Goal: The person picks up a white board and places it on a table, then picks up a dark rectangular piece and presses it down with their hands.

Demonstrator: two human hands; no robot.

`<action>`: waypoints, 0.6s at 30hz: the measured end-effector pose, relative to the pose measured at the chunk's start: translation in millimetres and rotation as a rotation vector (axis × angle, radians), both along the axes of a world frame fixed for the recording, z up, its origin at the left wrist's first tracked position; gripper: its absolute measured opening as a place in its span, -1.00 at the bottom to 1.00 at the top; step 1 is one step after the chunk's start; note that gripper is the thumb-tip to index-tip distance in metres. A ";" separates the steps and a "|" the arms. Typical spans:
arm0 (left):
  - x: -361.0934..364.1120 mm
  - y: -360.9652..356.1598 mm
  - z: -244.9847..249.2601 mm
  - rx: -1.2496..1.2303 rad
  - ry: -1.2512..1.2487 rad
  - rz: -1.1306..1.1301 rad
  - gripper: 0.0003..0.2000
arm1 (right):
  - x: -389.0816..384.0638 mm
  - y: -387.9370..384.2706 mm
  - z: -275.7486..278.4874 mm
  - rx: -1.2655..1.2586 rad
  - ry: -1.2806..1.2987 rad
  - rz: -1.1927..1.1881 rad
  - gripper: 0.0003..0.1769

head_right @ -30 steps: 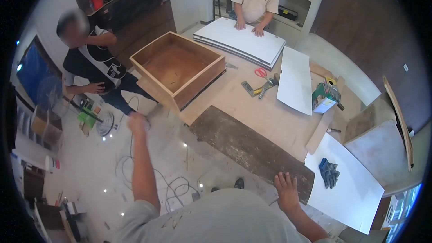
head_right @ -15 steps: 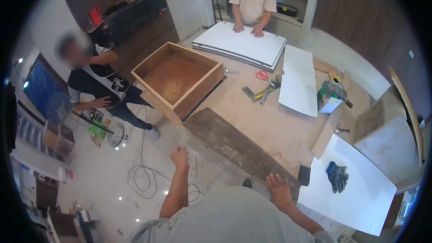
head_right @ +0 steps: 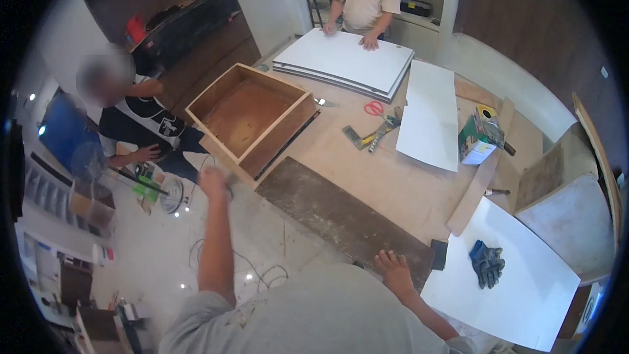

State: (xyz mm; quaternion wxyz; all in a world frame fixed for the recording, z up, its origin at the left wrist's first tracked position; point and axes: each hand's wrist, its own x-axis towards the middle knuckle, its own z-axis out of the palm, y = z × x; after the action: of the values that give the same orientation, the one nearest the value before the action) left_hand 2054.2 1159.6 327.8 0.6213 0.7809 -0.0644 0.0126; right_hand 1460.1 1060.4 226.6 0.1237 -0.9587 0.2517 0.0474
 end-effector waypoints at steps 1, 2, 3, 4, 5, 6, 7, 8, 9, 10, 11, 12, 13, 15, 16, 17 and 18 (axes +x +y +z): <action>-22.6 -8.2 -59.4 -0.021 -0.072 0.122 -0.77 | 0.0 -3.4 0.7 0.057 0.017 0.014 -0.38; -53.3 -7.2 -101.1 0.056 0.092 0.063 -0.73 | 0.8 -7.2 4.1 0.114 0.034 0.028 -0.38; -83.9 -6.3 -142.9 0.149 0.249 -0.007 -0.63 | 1.7 -12.6 9.2 0.167 0.051 0.041 -0.38; -117.2 -2.2 -173.0 0.203 0.420 -0.064 -0.52 | 3.4 -15.4 20.1 0.185 0.073 0.062 -0.39; -154.2 -4.3 -222.7 0.090 0.425 -0.019 -0.49 | 5.6 -18.5 35.3 0.201 0.098 0.084 -0.39; -215.1 -14.2 -156.3 0.070 0.812 0.006 -0.49 | 6.5 -23.4 44.4 0.220 0.128 0.108 -0.39; -245.8 -13.1 -152.6 0.002 0.957 -0.150 -0.50 | 6.6 -28.1 44.5 0.219 0.149 0.120 -0.39; -270.9 -8.4 -153.6 -0.062 1.100 -0.307 -0.51 | 6.6 -30.5 40.0 0.224 0.169 0.130 -0.39; -293.2 -16.0 -132.6 -0.252 1.327 -0.366 -0.52 | 5.5 -28.6 32.8 0.243 0.188 0.136 -0.39; -304.8 -24.4 -116.4 -0.431 1.558 -0.413 -0.53 | 0.0 -31.6 14.9 0.143 0.137 0.214 -0.39; -291.8 -27.0 -157.8 -0.355 1.516 -0.625 -0.52 | -9.0 -32.9 -7.6 0.059 0.094 0.271 -0.40; -285.3 -15.4 -202.4 -0.271 1.499 -0.828 -0.52 | -16.4 -30.1 -22.2 -0.017 -0.051 0.248 -0.41; -288.1 -14.6 -201.0 -0.310 1.564 -0.828 -0.53 | -9.9 -24.1 -22.2 0.227 -0.013 0.040 -0.44; -300.5 -21.3 -172.5 -0.353 1.610 -0.762 -0.57 | -19.1 -45.5 10.0 0.261 -0.200 0.187 -0.50; -302.6 -32.7 -155.5 -0.365 1.569 -0.717 -0.59 | -24.0 -52.4 19.4 0.448 -0.140 0.018 -0.50; -299.7 -32.4 -159.5 -0.345 1.564 -0.736 -0.60 | -23.6 -58.7 31.0 0.632 -0.092 -0.147 -0.49; -297.1 -27.6 -163.2 -0.328 1.558 -0.751 -0.61 | -25.7 -69.3 26.0 0.512 -0.208 -0.257 -0.47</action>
State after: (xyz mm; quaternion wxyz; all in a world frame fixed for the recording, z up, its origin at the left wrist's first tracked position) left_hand 1757.1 1132.0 164.5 0.5559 0.3958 0.1278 -0.7197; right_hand 1434.4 991.1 252.6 0.3916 -0.8563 0.3367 -0.0053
